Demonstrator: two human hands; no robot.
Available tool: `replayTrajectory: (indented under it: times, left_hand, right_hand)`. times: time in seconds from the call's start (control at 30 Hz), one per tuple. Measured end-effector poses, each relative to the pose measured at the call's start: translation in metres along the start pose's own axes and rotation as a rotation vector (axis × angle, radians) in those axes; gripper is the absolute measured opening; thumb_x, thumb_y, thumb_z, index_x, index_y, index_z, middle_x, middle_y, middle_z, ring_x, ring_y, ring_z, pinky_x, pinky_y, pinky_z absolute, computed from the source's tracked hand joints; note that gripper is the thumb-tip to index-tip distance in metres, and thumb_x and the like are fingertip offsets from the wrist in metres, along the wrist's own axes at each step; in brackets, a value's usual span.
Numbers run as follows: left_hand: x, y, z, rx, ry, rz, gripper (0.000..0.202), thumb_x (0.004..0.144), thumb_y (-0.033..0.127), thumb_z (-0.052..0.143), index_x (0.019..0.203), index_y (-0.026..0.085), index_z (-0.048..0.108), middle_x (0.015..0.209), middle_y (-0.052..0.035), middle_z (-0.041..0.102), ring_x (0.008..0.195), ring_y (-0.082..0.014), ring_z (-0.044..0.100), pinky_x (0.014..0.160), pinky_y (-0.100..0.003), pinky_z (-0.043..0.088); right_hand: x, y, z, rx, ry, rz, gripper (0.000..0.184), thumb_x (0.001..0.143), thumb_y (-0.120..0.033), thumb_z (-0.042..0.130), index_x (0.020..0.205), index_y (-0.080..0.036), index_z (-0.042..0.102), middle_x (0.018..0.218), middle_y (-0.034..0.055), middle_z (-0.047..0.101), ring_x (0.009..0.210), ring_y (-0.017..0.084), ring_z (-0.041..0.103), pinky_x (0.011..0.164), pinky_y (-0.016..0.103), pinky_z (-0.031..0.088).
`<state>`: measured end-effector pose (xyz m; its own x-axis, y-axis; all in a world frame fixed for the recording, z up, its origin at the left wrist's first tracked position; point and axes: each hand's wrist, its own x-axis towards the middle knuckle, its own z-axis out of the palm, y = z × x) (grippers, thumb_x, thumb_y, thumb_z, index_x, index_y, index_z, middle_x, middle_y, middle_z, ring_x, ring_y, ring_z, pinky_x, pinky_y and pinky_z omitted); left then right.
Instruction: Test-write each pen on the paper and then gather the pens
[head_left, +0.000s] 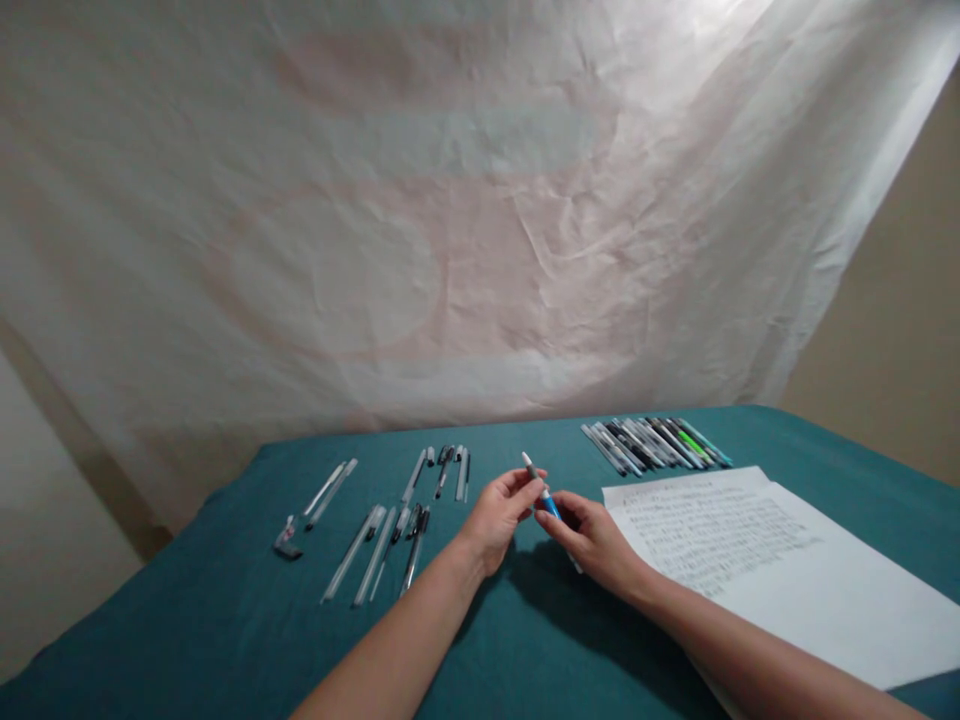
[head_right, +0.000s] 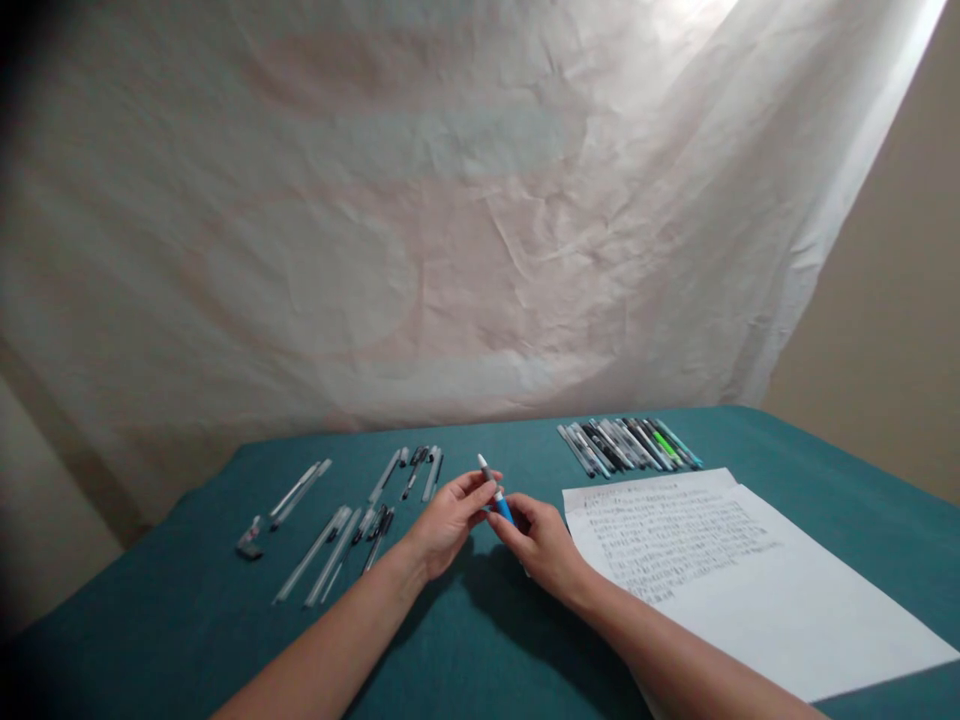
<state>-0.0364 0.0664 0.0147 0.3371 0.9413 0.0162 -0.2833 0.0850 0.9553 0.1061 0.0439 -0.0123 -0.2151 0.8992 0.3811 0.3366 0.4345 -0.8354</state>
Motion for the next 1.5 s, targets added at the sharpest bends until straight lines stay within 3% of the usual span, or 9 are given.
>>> replayTrajectory:
  times: [0.2,0.47,0.77,1.03,1.27,1.5]
  left_hand:
    - [0.002,-0.003,-0.003,0.063,0.062,-0.009,0.03,0.069,0.035,0.064,0.094,0.019,0.061,0.09,-0.003,0.059,0.084,-0.0136,0.051,0.072,-0.025,0.034]
    - [0.0,0.004,0.004,0.115,0.13,0.036,0.028,0.065,0.031,0.066,0.088,0.015,0.063,0.084,-0.0035,0.062,0.078,-0.0128,0.053,0.073,-0.024,0.035]
    - [0.004,-0.004,0.002,0.122,0.177,0.091,0.029,0.063,0.033,0.068,0.085,0.015,0.064,0.083,-0.0043,0.063,0.077,-0.0138,0.054,0.074,-0.025,0.037]
    - [0.004,-0.007,0.002,0.118,0.209,0.059,0.031,0.059,0.036,0.07,0.08,0.014,0.065,0.079,-0.0048,0.064,0.075,-0.0152,0.055,0.072,-0.026,0.038]
    - [0.006,-0.01,-0.001,0.083,0.178,0.083,0.03,0.059,0.032,0.071,0.082,0.014,0.065,0.081,-0.005,0.064,0.078,-0.0153,0.055,0.077,-0.027,0.038]
    - [0.004,-0.007,-0.002,0.105,0.103,0.087,0.031,0.063,0.033,0.068,0.087,0.013,0.065,0.081,-0.0045,0.063,0.074,-0.0137,0.053,0.074,-0.026,0.037]
  right_hand:
    - [0.002,0.007,-0.001,-0.05,0.158,0.046,0.024,0.072,-0.04,0.057,0.073,-0.018,0.049,0.058,-0.0042,0.045,0.05,0.009,0.039,0.047,0.02,0.033]
    - [0.001,0.012,0.0,-0.174,0.222,0.048,0.027,0.073,-0.044,0.055,0.068,-0.018,0.052,0.056,-0.0035,0.048,0.049,0.01,0.042,0.047,0.02,0.033]
    - [0.0,0.011,0.0,-0.283,0.218,0.019,0.024,0.076,-0.042,0.052,0.07,-0.019,0.053,0.062,-0.0003,0.054,0.058,0.013,0.049,0.055,0.023,0.037]
    - [-0.002,0.012,0.001,-0.27,0.19,0.008,0.024,0.079,-0.041,0.049,0.073,-0.018,0.053,0.066,0.0007,0.055,0.061,0.013,0.049,0.057,0.024,0.038]
    - [-0.003,0.013,0.001,-0.26,0.149,0.014,0.026,0.082,-0.041,0.044,0.078,-0.018,0.055,0.069,0.0021,0.056,0.063,0.014,0.05,0.06,0.025,0.039]
    - [0.0,0.006,0.0,-0.089,0.058,0.017,0.035,0.088,-0.039,0.031,0.07,-0.018,0.053,0.063,0.0005,0.054,0.061,0.013,0.05,0.06,0.024,0.038]
